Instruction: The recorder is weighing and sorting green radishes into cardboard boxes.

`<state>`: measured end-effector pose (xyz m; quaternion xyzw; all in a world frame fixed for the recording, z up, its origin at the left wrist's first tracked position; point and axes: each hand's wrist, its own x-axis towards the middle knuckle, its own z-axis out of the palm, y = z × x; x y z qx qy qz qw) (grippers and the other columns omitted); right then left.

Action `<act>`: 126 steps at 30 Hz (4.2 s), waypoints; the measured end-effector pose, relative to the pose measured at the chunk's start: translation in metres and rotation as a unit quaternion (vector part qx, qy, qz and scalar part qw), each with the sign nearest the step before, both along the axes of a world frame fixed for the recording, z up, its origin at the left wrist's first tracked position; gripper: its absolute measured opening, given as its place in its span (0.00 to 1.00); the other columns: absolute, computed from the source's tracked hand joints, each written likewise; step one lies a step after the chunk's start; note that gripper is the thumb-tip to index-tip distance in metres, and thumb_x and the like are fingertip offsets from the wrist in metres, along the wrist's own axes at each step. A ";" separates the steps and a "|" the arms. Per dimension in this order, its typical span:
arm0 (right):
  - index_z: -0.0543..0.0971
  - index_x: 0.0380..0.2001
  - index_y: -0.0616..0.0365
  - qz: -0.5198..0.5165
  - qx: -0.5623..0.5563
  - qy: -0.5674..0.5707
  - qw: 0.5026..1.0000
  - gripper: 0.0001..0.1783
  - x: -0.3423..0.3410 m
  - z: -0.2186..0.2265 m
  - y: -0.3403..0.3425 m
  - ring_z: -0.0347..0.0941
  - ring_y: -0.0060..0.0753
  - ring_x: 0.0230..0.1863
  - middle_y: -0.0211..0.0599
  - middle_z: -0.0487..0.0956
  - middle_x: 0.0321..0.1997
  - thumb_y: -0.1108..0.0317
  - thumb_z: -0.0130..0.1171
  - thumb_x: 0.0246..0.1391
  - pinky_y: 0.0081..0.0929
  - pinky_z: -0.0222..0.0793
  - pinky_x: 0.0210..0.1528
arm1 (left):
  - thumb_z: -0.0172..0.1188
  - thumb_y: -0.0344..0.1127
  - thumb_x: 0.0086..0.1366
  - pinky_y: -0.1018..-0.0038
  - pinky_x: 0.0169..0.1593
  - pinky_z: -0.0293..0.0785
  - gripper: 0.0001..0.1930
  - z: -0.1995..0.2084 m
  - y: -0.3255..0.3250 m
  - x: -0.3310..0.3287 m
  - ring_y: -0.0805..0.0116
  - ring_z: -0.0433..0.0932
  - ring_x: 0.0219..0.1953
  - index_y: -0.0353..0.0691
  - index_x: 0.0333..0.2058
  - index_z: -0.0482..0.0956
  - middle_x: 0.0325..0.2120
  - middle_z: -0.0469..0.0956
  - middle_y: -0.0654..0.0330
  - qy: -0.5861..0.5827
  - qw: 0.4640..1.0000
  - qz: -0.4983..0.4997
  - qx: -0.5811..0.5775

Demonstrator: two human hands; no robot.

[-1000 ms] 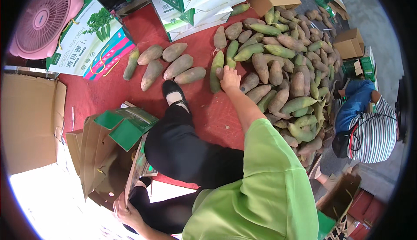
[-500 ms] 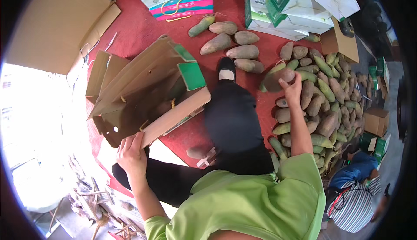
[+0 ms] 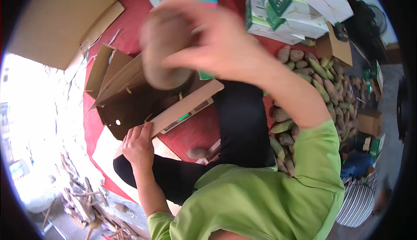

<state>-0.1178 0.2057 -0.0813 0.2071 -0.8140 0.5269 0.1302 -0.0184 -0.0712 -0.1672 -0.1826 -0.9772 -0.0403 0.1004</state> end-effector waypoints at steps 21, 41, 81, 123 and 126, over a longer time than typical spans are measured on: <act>0.77 0.35 0.65 0.030 -0.039 -0.090 0.995 0.07 0.003 -0.023 0.002 0.75 0.21 0.29 0.35 0.80 0.30 0.73 0.56 0.53 0.22 0.71 0.32 | 0.58 0.26 0.51 0.65 0.36 0.74 0.13 -0.003 -0.007 0.007 0.61 0.77 0.34 0.48 0.36 0.80 0.29 0.78 0.64 -0.040 0.999 0.032 0.000; 0.74 0.47 0.58 -0.488 0.047 -0.530 0.692 0.28 0.187 -0.407 0.179 0.75 0.46 0.48 0.48 0.77 0.45 0.59 0.67 0.42 0.38 0.70 0.50 | 0.54 0.23 0.50 0.63 0.37 0.74 0.17 -0.011 -0.003 0.003 0.55 0.78 0.34 0.42 0.39 0.81 0.31 0.79 0.57 -0.040 0.999 0.000 0.005; 0.67 0.57 0.67 -0.071 -0.211 -0.323 0.920 0.40 0.053 -0.114 0.137 0.68 0.31 0.54 0.36 0.73 0.52 0.61 0.70 0.41 0.28 0.61 0.58 | 0.58 0.28 0.51 0.70 0.37 0.74 0.09 -0.004 -0.007 -0.001 0.67 0.79 0.34 0.46 0.33 0.80 0.29 0.79 0.67 0.002 1.000 0.011 0.009; 0.77 0.38 0.56 -0.069 0.118 -0.407 0.903 0.13 0.233 -0.401 0.121 0.75 0.60 0.39 0.57 0.78 0.33 0.68 0.49 0.51 0.48 0.70 0.39 | 0.57 0.23 0.49 0.63 0.46 0.73 0.18 -0.013 -0.008 0.013 0.57 0.78 0.43 0.43 0.42 0.80 0.38 0.79 0.57 -0.004 1.000 0.015 -0.007; 0.77 0.40 0.56 -0.054 0.278 -0.370 0.885 0.13 0.256 -0.429 0.137 0.75 0.61 0.39 0.55 0.78 0.34 0.65 0.51 0.52 0.46 0.70 0.38 | 0.59 0.28 0.57 0.60 0.50 0.72 0.11 -0.009 -0.002 0.023 0.56 0.76 0.43 0.42 0.40 0.79 0.39 0.78 0.59 0.170 0.978 -0.124 0.003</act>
